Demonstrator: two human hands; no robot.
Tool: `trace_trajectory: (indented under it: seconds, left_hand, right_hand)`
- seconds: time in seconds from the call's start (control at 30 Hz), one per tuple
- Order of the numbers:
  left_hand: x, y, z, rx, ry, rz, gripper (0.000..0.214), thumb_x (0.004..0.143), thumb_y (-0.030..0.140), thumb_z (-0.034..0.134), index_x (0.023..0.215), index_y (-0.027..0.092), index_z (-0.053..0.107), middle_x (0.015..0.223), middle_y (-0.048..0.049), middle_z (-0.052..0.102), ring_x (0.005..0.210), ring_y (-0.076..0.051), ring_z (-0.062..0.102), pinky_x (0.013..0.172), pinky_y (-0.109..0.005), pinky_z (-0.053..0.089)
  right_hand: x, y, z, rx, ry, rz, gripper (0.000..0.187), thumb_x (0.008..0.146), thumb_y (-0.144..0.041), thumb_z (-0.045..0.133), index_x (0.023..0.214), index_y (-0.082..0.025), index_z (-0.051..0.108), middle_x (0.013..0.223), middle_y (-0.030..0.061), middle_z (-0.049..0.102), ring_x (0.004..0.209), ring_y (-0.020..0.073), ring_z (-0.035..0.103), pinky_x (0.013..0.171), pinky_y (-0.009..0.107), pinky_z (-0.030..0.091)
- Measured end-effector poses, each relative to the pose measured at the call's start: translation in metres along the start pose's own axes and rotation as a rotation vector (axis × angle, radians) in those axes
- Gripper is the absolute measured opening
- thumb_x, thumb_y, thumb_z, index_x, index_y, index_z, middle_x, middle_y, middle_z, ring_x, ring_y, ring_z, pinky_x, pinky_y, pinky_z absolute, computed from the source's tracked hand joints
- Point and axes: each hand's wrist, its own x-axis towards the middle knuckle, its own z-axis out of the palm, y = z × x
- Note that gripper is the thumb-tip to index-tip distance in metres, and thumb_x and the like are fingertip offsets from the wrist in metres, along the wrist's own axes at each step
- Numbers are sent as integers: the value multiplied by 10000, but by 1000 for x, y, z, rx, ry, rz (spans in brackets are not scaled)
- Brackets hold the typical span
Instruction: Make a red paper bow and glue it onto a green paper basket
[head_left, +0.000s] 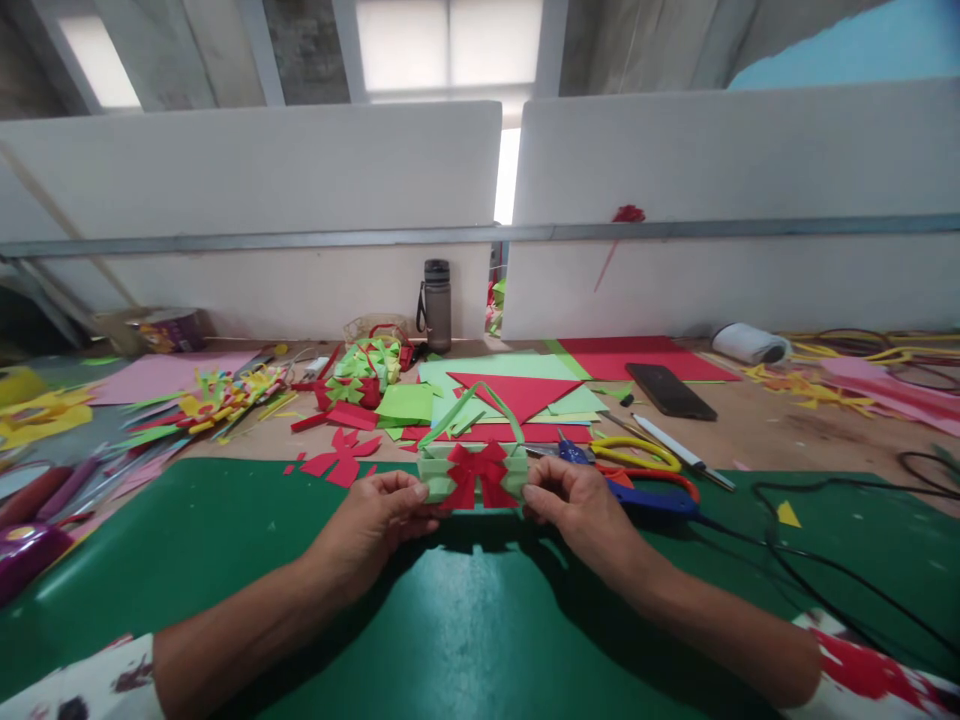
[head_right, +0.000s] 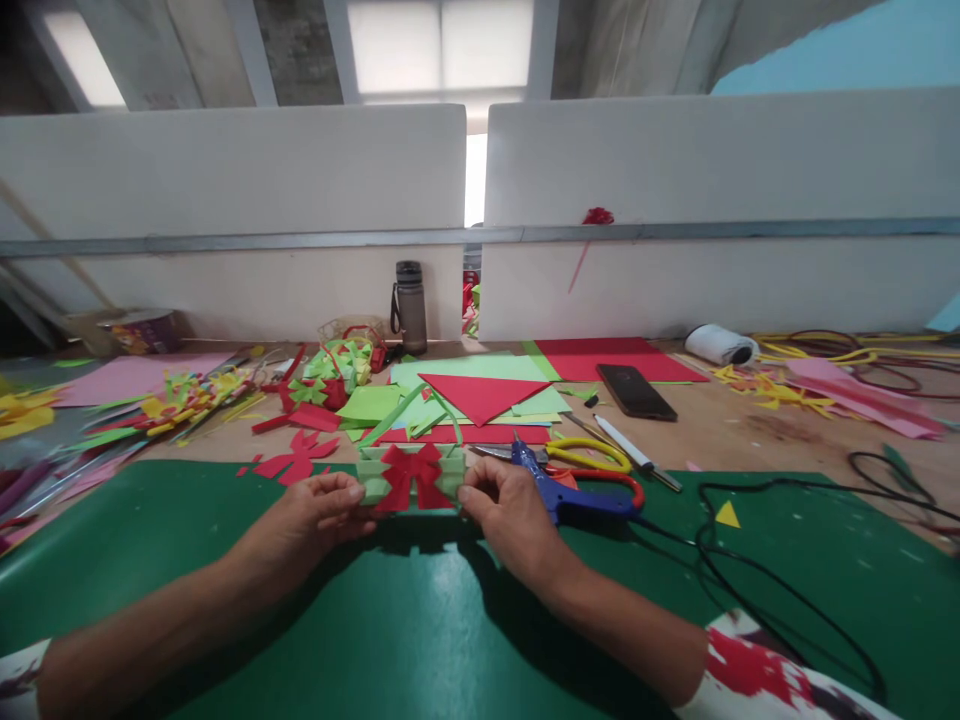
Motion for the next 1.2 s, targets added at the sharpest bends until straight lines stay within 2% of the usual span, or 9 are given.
trace_trajectory:
  seconds: [0.23, 0.37, 0.47, 0.63, 0.77, 0.9, 0.97, 1.07, 1.2]
  left_hand:
    - [3, 2, -5, -41, 22, -6, 292, 549, 198, 849, 679, 143, 593, 667, -32, 682, 649, -171, 677, 653, -282, 573]
    - [4, 2, -3, -43, 62, -36, 203, 661, 134, 775, 712, 140, 579, 690, -51, 688, 681, -188, 695, 657, -281, 576]
    - [4, -1, -1, -25, 101, -11, 183, 675, 114, 764, 719, 142, 588, 671, -23, 676, 654, -160, 688, 646, -256, 573]
    - [3, -4, 1, 30, 100, 30, 299, 575, 239, 842, 664, 151, 571, 625, -9, 663, 675, -175, 696, 646, -244, 565]
    - [1, -3, 2, 108, 115, 69, 392, 516, 329, 850, 684, 159, 541, 575, 19, 626, 608, -167, 679, 556, -230, 542]
    - [0, 0, 3, 190, 159, 100, 419, 537, 308, 815, 797, 181, 513, 561, 51, 605, 524, -143, 641, 478, -214, 496]
    - [1, 1, 2, 244, 131, 99, 407, 568, 311, 782, 857, 181, 527, 587, 44, 616, 498, -129, 624, 457, -201, 466]
    - [4, 2, -1, 356, 56, 116, 271, 637, 354, 706, 750, 163, 550, 555, 28, 587, 463, -102, 583, 427, -174, 397]
    - [12, 6, -7, 424, 60, 178, 217, 657, 347, 672, 649, 158, 566, 462, 28, 535, 388, -70, 457, 390, -170, 284]
  right_hand:
    - [1, 3, 1, 52, 0, 24, 130, 672, -311, 577, 634, -187, 558, 567, -29, 532, 505, 115, 484, 484, 244, 433]
    - [0, 2, 0, 50, 24, 7, 111, 638, -289, 601, 617, -182, 579, 586, -21, 554, 536, 113, 476, 498, 238, 402]
    - [0, 2, 0, 54, 42, -4, 150, 654, -322, 586, 615, -178, 573, 576, -23, 534, 538, 112, 455, 519, 248, 392]
    - [1, 5, 2, 30, 49, -18, 183, 668, -344, 561, 589, -182, 530, 543, -34, 483, 523, 112, 431, 509, 250, 367]
    - [0, 5, 4, -15, 69, -38, 174, 680, -336, 534, 589, -190, 509, 552, -34, 471, 534, 122, 443, 528, 260, 378]
    - [-3, 2, 5, -71, 112, -74, 181, 697, -337, 528, 583, -200, 497, 560, -31, 477, 548, 129, 439, 546, 263, 374]
    - [-4, 0, 5, -95, 125, -95, 183, 703, -335, 529, 578, -205, 499, 558, -27, 487, 548, 134, 441, 548, 265, 372]
    - [-4, -1, 4, -114, 139, -134, 196, 702, -345, 535, 562, -211, 506, 553, -21, 498, 547, 145, 448, 550, 273, 373]
    - [0, 6, 3, -175, 112, -156, 220, 733, -381, 532, 608, -204, 566, 585, 1, 558, 560, 168, 497, 547, 286, 403]
